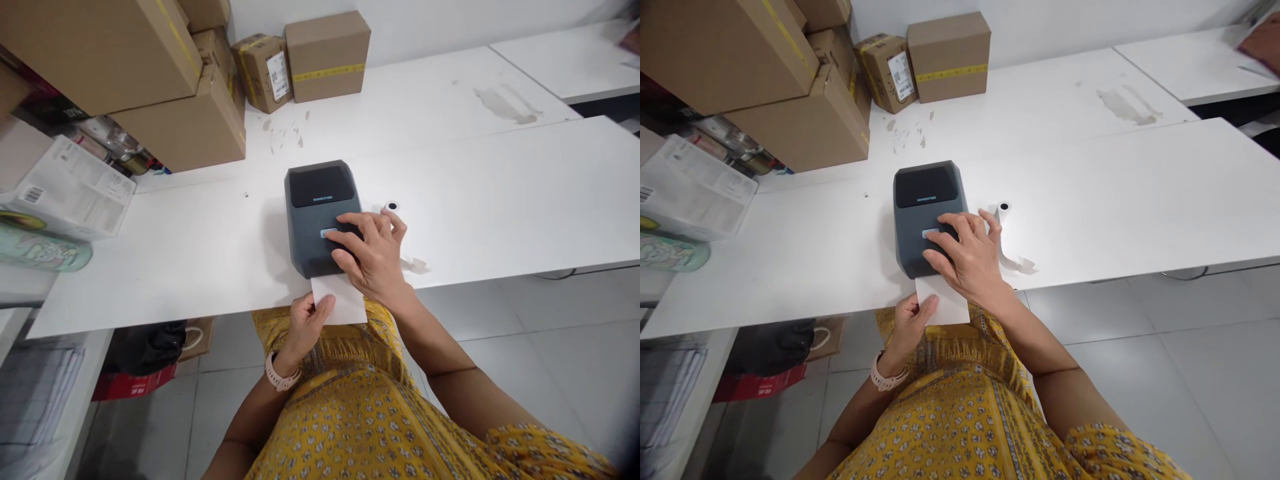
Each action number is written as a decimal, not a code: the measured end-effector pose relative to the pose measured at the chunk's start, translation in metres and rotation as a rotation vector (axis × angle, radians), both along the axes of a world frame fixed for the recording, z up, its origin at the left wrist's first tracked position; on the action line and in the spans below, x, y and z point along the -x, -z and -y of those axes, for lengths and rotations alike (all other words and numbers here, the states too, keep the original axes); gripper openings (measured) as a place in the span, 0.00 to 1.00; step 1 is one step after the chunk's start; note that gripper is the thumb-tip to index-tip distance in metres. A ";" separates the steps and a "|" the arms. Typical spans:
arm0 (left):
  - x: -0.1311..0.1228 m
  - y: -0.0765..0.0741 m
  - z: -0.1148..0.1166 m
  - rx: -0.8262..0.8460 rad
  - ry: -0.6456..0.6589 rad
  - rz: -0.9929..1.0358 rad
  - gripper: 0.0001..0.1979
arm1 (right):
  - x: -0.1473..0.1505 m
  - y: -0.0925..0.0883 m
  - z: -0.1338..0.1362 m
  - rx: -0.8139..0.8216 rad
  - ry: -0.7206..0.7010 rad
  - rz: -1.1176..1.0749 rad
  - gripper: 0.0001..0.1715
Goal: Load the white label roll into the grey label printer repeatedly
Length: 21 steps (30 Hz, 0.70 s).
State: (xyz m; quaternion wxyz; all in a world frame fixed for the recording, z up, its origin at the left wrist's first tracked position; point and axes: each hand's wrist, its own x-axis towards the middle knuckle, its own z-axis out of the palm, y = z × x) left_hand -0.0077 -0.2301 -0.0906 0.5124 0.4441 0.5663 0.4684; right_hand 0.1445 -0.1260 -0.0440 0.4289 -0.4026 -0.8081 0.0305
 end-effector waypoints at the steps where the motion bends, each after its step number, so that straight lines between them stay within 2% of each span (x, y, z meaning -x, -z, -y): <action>1: 0.001 -0.001 0.001 -0.025 -0.011 -0.012 0.24 | 0.001 -0.004 0.000 -0.003 -0.008 0.014 0.20; 5: 0.010 -0.006 0.002 -0.172 -0.133 -0.044 0.27 | 0.005 -0.013 -0.007 -0.007 -0.081 0.058 0.20; 9: 0.021 -0.008 -0.011 -0.364 -0.440 -0.084 0.22 | 0.007 -0.010 -0.022 0.003 -0.148 0.078 0.19; 11: 0.023 -0.009 -0.021 -0.452 -0.528 -0.148 0.18 | 0.004 -0.001 -0.025 0.028 -0.156 0.034 0.18; 12: 0.023 -0.009 -0.026 -0.478 -0.503 -0.179 0.18 | 0.003 0.005 -0.024 0.040 -0.157 -0.011 0.18; 16: 0.016 -0.003 -0.038 -0.475 -0.224 -0.290 0.29 | -0.001 0.039 -0.007 0.081 -0.121 -0.309 0.22; 19: 0.013 0.004 -0.040 -0.486 -0.184 -0.333 0.33 | -0.001 0.059 0.009 0.161 -0.077 -0.472 0.31; 21: 0.014 0.008 -0.041 -0.500 -0.201 -0.326 0.33 | -0.001 0.064 0.014 0.208 -0.074 -0.512 0.35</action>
